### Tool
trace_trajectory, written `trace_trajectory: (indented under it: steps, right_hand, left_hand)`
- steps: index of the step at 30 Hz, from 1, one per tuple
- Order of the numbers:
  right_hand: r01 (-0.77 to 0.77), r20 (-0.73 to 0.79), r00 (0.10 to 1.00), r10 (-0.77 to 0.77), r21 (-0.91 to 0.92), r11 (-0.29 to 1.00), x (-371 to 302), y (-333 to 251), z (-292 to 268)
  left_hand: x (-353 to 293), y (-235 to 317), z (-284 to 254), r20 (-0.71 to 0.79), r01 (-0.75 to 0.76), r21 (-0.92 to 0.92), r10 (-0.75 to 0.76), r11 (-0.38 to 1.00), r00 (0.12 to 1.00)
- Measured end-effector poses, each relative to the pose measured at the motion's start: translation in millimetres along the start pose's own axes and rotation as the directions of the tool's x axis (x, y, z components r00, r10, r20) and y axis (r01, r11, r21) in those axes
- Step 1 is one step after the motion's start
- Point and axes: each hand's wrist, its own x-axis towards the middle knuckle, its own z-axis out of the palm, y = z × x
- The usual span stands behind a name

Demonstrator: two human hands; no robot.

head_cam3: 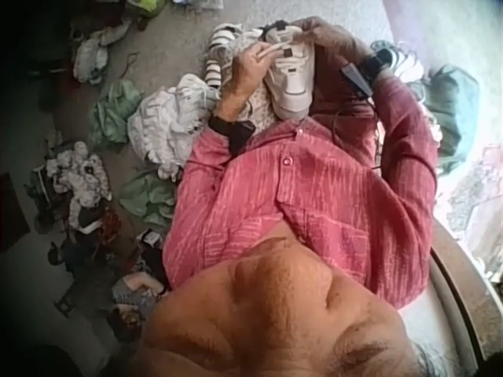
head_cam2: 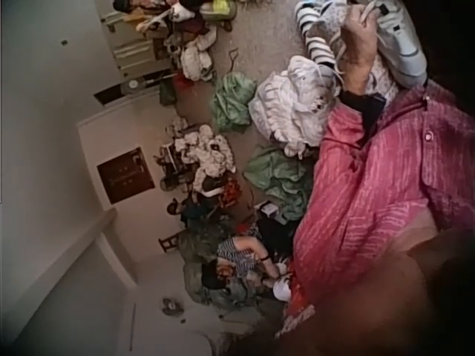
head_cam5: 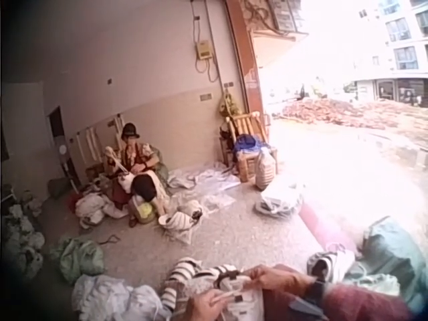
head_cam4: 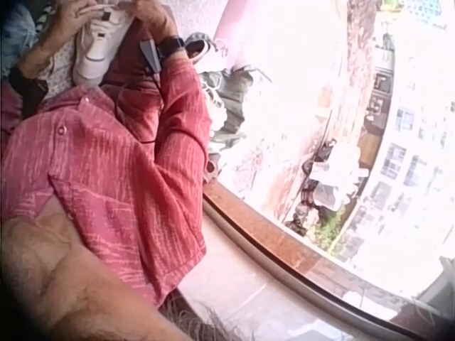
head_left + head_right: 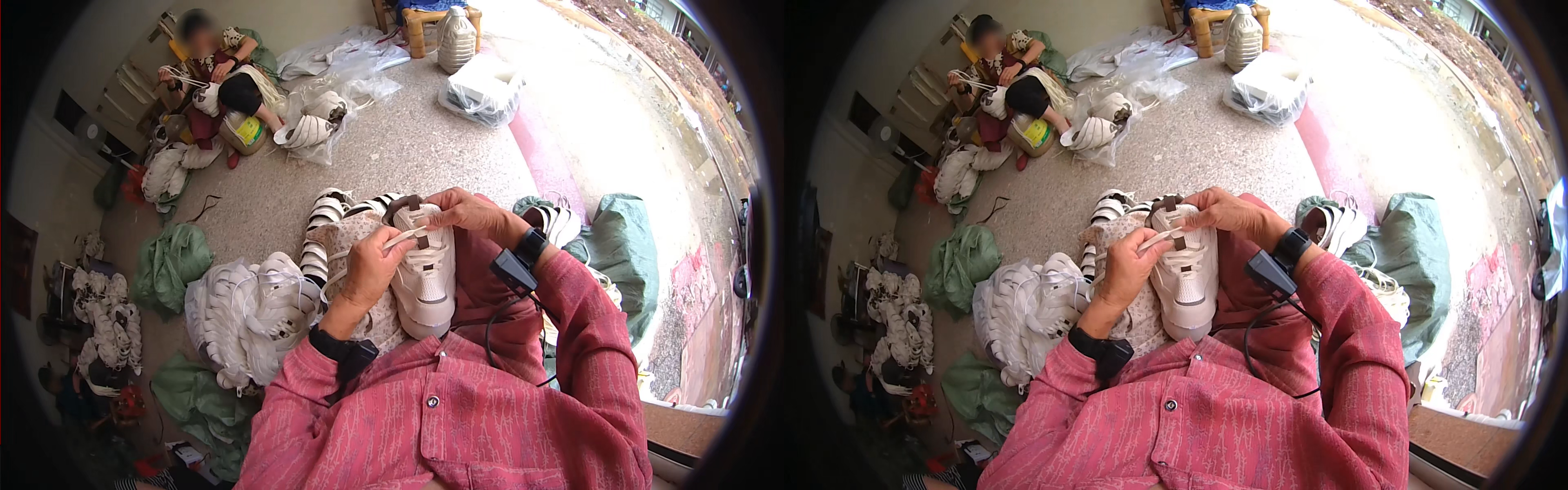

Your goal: Insert laces into a shoe and adjust them.

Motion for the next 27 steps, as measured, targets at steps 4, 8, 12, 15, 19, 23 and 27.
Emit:
trace_trajectory:
  steps: [4, 8, 12, 15, 19, 23, 27]
  right_hand:
    - [0.011, -0.001, 1.0, -0.011, 0.038, 0.999, -2, -3, 2]
    - [-0.005, -0.015, 1.0, 0.006, 0.035, 0.999, -4, -6, 5]
    - [-0.009, -0.013, 1.0, 0.009, 0.021, 1.0, -3, -5, 4]
    - [-0.012, -0.028, 1.0, 0.012, 0.012, 1.0, -3, -6, 6]
    - [-0.013, -0.04, 0.999, 0.013, 0.001, 1.0, -4, -6, 7]
    - [-0.007, -0.041, 0.999, 0.007, 0.006, 1.0, -2, -5, 7]
    - [-0.003, -0.044, 0.999, 0.003, 0.0, 1.0, -1, -1, 3]
  left_hand:
    - [-2, 7, -9, 0.08, 0.095, 0.002, -0.095, 0.995, 0.992]
    - [-12, 0, -14, 0.165, 0.126, -0.014, -0.122, 0.992, 0.979]
    - [-13, 3, -15, 0.137, 0.117, -0.089, -0.104, 0.989, 0.985]
    - [-12, 2, -14, 0.15, 0.132, -0.132, -0.112, 0.982, 0.982]
    - [-11, -4, -7, 0.068, -0.066, -0.15, 0.077, 0.986, 0.995]
    - [-13, 1, -4, -0.043, -0.076, -0.162, 0.07, 0.984, 0.997]
    - [-13, 4, -2, -0.06, -0.018, -0.116, 0.011, 0.993, 0.998]
